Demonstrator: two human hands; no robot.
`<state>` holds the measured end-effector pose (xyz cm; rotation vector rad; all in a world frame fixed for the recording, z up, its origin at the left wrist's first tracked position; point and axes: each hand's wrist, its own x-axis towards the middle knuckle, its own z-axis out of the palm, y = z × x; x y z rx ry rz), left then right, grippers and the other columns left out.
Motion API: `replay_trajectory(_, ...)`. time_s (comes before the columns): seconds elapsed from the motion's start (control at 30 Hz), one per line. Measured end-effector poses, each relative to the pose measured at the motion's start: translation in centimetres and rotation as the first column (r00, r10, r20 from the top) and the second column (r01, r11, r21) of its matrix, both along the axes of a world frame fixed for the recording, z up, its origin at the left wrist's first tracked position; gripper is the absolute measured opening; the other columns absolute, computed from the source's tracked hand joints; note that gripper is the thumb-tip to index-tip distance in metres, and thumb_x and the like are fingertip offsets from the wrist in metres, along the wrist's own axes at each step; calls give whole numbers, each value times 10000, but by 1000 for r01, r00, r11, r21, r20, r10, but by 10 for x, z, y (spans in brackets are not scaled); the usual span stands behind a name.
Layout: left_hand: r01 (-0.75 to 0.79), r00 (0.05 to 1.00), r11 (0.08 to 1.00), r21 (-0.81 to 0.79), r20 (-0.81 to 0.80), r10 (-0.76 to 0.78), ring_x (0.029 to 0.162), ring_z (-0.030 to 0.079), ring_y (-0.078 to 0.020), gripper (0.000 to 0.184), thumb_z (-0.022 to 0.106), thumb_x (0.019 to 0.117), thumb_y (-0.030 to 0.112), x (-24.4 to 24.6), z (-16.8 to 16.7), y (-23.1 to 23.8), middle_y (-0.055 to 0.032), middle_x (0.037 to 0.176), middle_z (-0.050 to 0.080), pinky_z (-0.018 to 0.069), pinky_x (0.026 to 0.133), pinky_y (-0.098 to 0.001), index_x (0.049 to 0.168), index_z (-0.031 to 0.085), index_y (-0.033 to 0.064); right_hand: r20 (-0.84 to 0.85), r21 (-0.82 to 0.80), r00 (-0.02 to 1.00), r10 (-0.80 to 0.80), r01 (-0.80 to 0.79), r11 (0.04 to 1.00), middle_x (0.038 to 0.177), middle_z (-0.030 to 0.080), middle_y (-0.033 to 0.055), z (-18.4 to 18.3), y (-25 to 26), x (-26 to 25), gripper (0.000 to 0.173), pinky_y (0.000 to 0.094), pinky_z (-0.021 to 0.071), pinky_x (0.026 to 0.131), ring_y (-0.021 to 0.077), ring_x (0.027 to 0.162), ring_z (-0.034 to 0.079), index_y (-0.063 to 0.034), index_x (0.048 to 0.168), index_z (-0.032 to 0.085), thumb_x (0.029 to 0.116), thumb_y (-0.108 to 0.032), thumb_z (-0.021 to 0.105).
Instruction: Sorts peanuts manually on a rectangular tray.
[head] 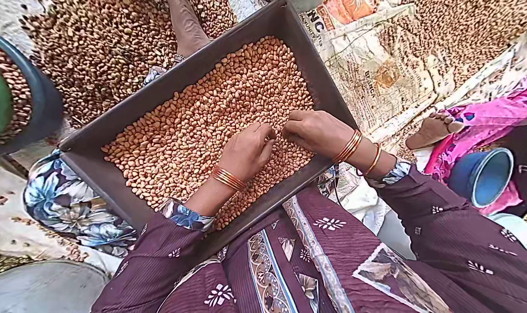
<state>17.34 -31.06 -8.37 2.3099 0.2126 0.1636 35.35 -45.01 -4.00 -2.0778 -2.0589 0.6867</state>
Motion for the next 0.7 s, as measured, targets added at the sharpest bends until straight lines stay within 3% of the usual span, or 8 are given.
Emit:
replay_trajectory(0.13,-100,994,957,-273,-79,82,624,544,-97,201,573,1041,205,-1,5,2,-35,769,621,470,616,-270,1050,698,49,46,-22,999,11,-10,1000,924,636,191,0,3,-1,118,475,563,687,357,826,681,17,978,689,985,-90,640)
replay_trajectory(0.23,-183,970,904,-386,-218,103,638,538,-83,254,517,1080,260,0,13,7,2,737,593,445,631,-290,1062,697,82,99,-71,995,7,0,997,963,636,204,4,7,-3,135,487,574,710,376,869,687,28,1010,670,1007,-94,613)
replay_trajectory(0.3,-235,959,857,-459,-254,126,603,503,-69,380,405,1116,320,1,13,8,35,698,556,423,602,-277,1035,707,104,71,11,997,1,-2,1000,946,628,185,13,11,-9,136,457,570,698,349,858,681,17,1013,659,1019,-99,588)
replay_trajectory(0.4,-343,935,629,-698,-317,157,482,399,-27,575,209,1121,478,3,15,6,77,626,534,320,467,-201,845,601,160,-85,177,996,13,2,984,937,604,115,35,21,-26,194,366,539,642,241,788,641,-35,1074,669,1029,-186,555)
replay_trajectory(0.43,-357,931,530,-769,-338,136,458,380,-14,576,180,1114,501,4,17,5,86,616,535,302,439,-181,835,567,179,-95,182,995,-5,22,983,961,608,106,42,23,-30,219,351,539,619,216,765,639,-49,1100,681,1032,-213,554)
replay_trajectory(0.5,-330,942,403,-853,-326,82,466,402,6,541,203,1136,414,3,19,9,73,687,613,311,424,-147,948,625,133,7,125,997,-73,72,990,983,609,118,50,24,-26,216,388,524,566,241,719,639,-68,1115,674,1026,-233,564)
replay_trajectory(0.6,-277,959,468,-839,-268,88,466,386,1,365,362,1123,186,0,19,21,61,634,515,300,420,-144,987,677,59,147,-110,984,-104,121,987,992,645,183,49,16,-11,179,527,544,618,374,779,682,-57,1147,669,993,-143,639)
replay_trajectory(0.7,-310,951,499,-809,-259,170,484,398,1,319,391,1113,156,-6,24,38,67,647,510,309,438,-138,983,671,76,22,-251,1000,2,4,968,935,696,144,32,4,-8,88,518,564,706,331,818,701,-58,1009,732,938,-105,712)
